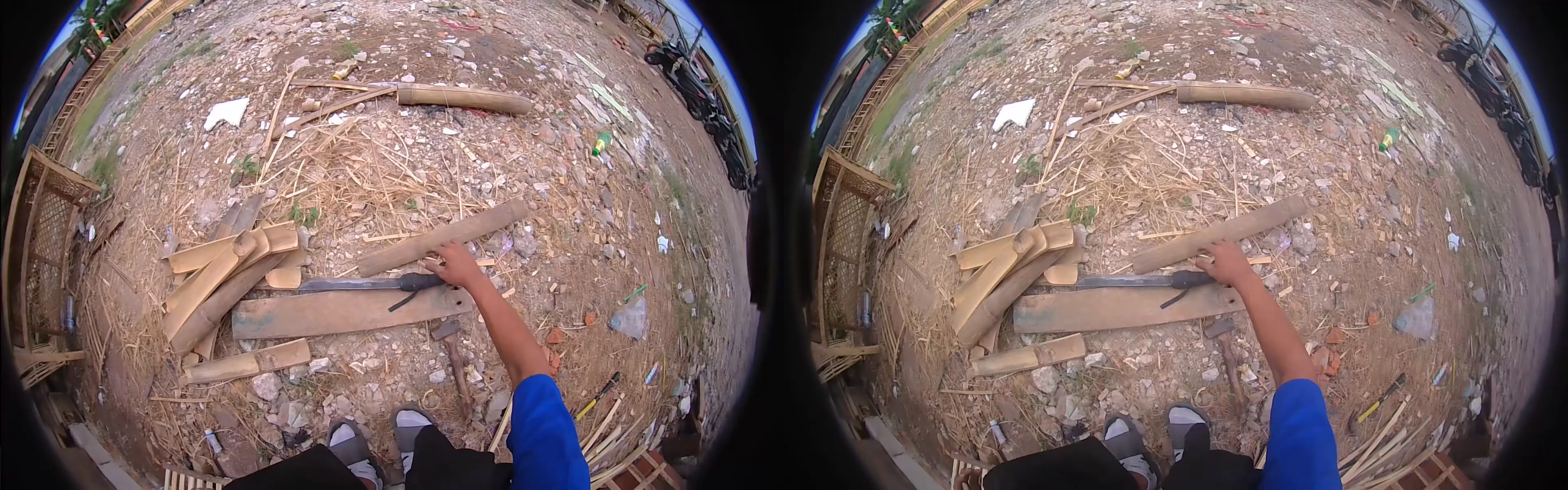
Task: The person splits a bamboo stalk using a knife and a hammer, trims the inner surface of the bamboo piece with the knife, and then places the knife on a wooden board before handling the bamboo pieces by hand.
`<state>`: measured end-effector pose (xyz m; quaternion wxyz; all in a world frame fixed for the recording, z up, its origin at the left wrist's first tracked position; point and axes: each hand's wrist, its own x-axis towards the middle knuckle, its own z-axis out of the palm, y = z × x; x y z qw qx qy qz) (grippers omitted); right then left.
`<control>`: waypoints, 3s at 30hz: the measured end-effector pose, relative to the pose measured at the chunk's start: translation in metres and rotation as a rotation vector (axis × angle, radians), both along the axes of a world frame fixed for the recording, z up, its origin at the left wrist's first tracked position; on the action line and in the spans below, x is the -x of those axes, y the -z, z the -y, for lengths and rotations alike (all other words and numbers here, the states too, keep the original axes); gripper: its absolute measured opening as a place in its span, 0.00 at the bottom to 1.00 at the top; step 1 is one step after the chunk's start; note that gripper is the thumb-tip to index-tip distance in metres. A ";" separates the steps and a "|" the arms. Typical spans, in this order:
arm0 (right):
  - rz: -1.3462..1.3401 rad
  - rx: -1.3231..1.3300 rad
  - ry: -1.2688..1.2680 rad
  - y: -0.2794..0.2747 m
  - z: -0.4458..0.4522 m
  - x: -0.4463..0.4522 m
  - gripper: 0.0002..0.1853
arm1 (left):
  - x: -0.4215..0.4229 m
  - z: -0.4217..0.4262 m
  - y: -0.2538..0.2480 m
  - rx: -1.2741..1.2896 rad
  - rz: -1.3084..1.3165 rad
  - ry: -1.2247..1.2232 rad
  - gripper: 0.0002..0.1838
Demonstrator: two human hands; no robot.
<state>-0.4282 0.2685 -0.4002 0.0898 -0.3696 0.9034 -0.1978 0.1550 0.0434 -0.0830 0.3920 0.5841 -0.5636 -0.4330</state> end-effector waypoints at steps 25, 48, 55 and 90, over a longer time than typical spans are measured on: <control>0.090 1.116 1.109 -0.006 0.016 0.053 0.12 | -0.042 0.016 0.014 0.060 -0.032 0.299 0.24; 0.895 0.363 0.125 -0.010 0.041 -0.198 0.13 | 0.202 0.155 0.206 0.763 0.984 1.563 0.26; 0.795 0.543 0.451 0.026 -0.019 -0.187 0.09 | 0.199 0.182 0.274 0.806 1.159 1.657 0.29; -0.040 0.095 0.260 0.046 0.011 -0.055 0.23 | 0.644 0.074 0.408 0.915 0.602 1.435 0.17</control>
